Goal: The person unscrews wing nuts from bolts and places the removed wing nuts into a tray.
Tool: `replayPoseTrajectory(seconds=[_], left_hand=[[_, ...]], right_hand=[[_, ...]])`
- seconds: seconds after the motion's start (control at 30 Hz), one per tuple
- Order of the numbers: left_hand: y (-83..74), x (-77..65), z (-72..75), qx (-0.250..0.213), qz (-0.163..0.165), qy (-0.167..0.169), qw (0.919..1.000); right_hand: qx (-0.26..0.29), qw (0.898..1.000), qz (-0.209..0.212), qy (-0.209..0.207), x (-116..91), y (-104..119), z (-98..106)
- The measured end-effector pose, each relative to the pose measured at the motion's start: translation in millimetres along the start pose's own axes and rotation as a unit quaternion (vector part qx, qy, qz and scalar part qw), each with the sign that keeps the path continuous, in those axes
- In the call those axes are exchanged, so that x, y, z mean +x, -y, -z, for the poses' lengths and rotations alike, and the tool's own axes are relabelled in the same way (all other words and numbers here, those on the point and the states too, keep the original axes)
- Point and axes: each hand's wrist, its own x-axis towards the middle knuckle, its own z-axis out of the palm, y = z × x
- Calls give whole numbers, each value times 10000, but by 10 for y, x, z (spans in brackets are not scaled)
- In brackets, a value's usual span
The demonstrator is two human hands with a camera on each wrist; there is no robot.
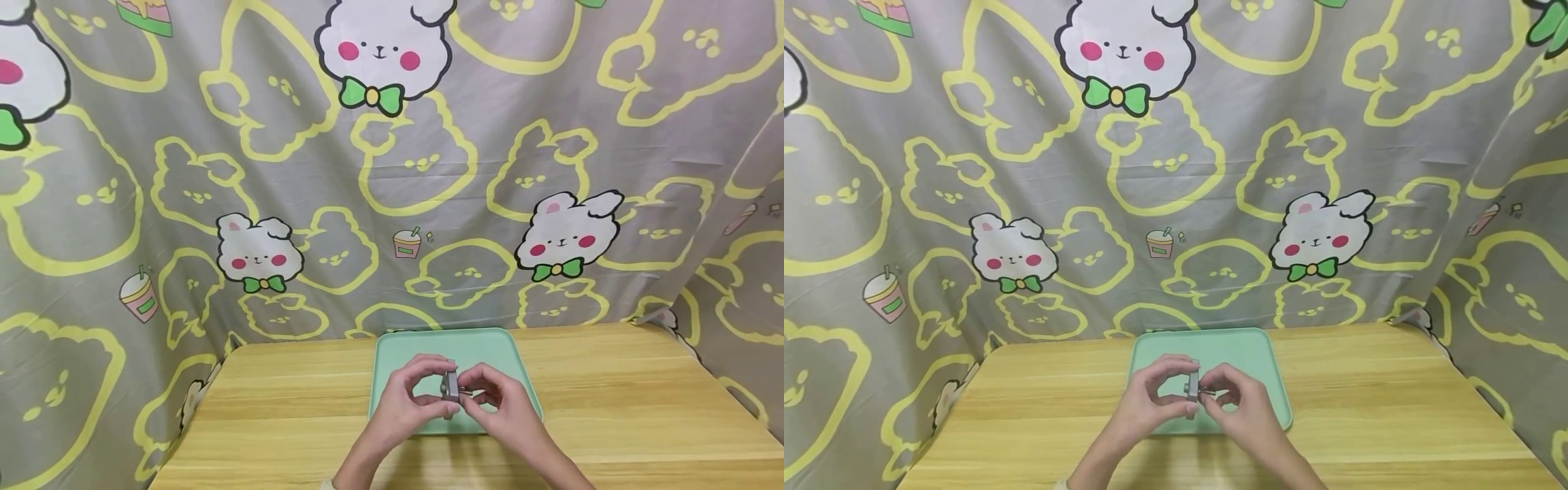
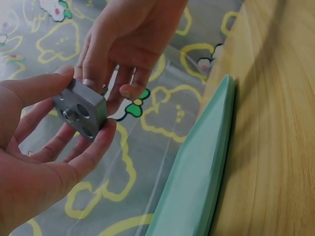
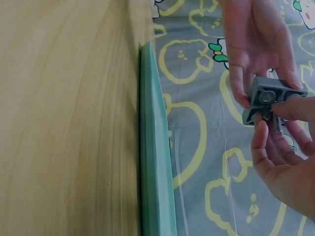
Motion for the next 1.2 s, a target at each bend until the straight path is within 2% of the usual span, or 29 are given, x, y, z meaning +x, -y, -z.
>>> replayPoseTrajectory(seconds=[0.1, 0.17, 0.33, 0.47, 0.6, 0.8, 0.97, 1.03, 1.1, 1.2], left_hand=[[2, 4, 10, -105, -16, -14, 9999], [6, 7, 17, -134, -81, -23, 9999], [18, 9, 31, -215, -190, -35, 9996], [18, 8, 41, -127, -243, -36, 9996], [7, 8, 45, -138, -148, -25, 9998], [3, 4, 56, -141, -42, -36, 9999], [5, 2, 72, -33, -67, -96, 9999], [5, 0, 75, 22, -113, -151, 9998], [7, -2, 73, -21, -120, -191, 9997], [4, 1, 60, -111, -44, -254, 9996]], right_hand=[[-335, 9976, 596, -62, -2, -3, -15], [-610, 9921, 1086, -135, 4, -12, -27], [-1116, 9680, 2209, -413, 42, -49, -54], [-1273, 9519, 2736, -523, 63, -62, -69], [-1422, 9418, 2990, -580, 68, -42, -79], [-1402, 9467, 2851, -529, 63, -28, -85], [-1271, 9574, 2563, -404, 65, -26, -65], [-1114, 9698, 2149, -299, 52, 2, -43], [-822, 9844, 1546, -186, 32, 36, -24], [-245, 9991, 292, -179, 11, 75, -6]])
